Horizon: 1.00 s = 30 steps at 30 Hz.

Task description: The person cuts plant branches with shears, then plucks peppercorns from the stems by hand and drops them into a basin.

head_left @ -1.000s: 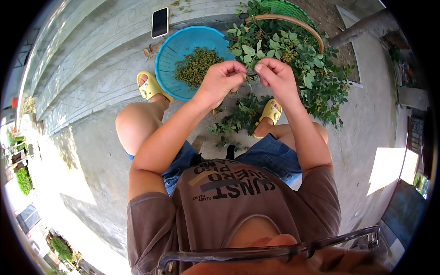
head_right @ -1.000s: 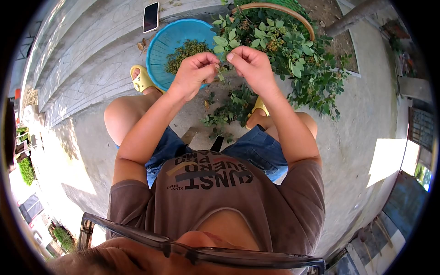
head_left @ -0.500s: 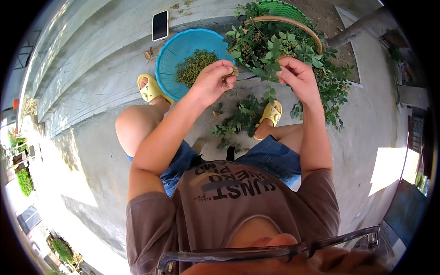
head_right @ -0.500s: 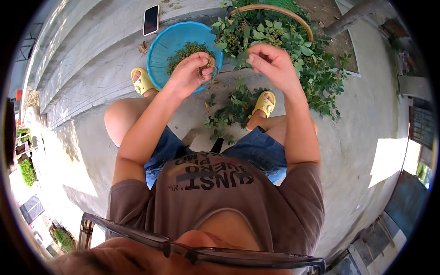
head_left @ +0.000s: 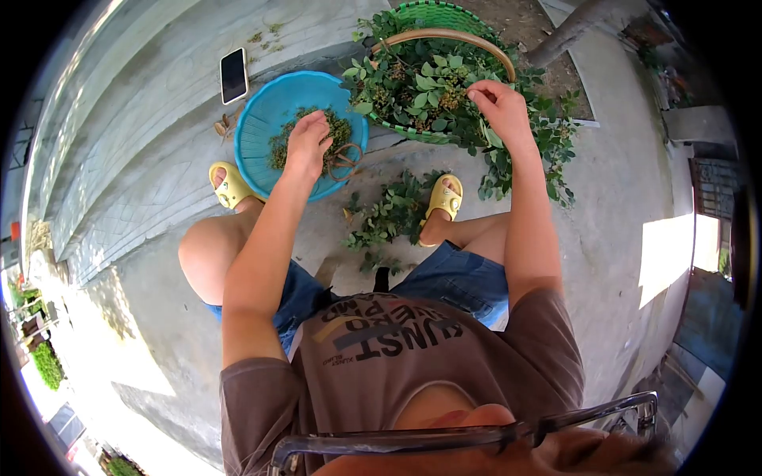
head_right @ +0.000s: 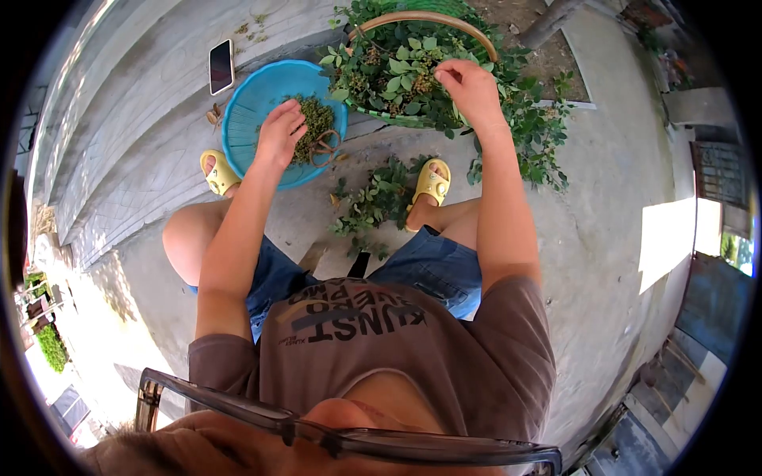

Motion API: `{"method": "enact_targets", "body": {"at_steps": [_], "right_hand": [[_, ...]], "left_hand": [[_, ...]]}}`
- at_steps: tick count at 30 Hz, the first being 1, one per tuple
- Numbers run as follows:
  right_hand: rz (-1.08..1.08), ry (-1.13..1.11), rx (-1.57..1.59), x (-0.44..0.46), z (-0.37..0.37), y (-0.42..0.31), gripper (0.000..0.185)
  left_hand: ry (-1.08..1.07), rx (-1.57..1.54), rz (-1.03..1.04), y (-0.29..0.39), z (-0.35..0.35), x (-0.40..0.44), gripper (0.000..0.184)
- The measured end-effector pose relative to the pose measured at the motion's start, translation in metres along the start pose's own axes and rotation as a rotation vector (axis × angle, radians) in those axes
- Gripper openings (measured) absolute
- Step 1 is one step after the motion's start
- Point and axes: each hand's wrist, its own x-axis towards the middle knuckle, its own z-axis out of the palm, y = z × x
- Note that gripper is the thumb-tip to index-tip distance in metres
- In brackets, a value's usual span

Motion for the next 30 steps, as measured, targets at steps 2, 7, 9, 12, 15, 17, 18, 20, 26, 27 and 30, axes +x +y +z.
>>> {"method": "enact_targets", "body": {"at_steps": [2,7,9,12,15,17,18,20,26,27,30], "right_hand": [[0.013,0.106,-0.102,0.016,-0.003,0.014,0.014],[-0.103,0.156,-0.262,0.037,0.03,0.029,0.012],[-0.114,0.157,-0.335,0.039,0.046,0.031,0.012],[-0.238,0.232,-0.521,0.041,0.059,0.035,0.011],[-0.178,0.162,-0.556,0.043,0.054,0.031,0.013],[-0.074,0.162,-0.364,0.048,0.038,0.028,0.011],[-0.075,0.159,-0.366,0.049,0.03,0.027,0.011],[-0.085,0.296,-0.233,0.047,0.011,0.013,0.008],[-0.158,0.651,0.125,0.045,-0.033,-0.023,0.012],[-0.127,0.612,0.07,0.043,-0.037,-0.026,0.012],[-0.149,0.681,0.064,0.043,-0.034,-0.006,0.013]], "left_hand": [[-0.319,-0.289,0.015,0.016,0.018,-0.021,0.028],[-0.471,-0.269,-0.094,0.032,0.045,-0.059,0.017],[-0.51,-0.26,-0.119,0.029,0.049,-0.067,0.016],[-0.537,-0.236,-0.157,0.028,0.055,-0.079,0.014],[-0.549,-0.219,-0.17,0.029,0.055,-0.081,0.014],[-0.555,-0.222,-0.161,0.029,0.055,-0.08,0.014],[-0.557,-0.216,-0.152,0.029,0.054,-0.08,0.014],[-0.561,-0.215,-0.151,0.03,0.054,-0.084,0.014],[-0.578,-0.197,-0.138,0.03,0.056,-0.086,0.014],[-0.59,-0.191,-0.136,0.028,0.056,-0.085,0.014],[-0.586,-0.159,-0.13,0.026,0.058,-0.082,0.018]]}}
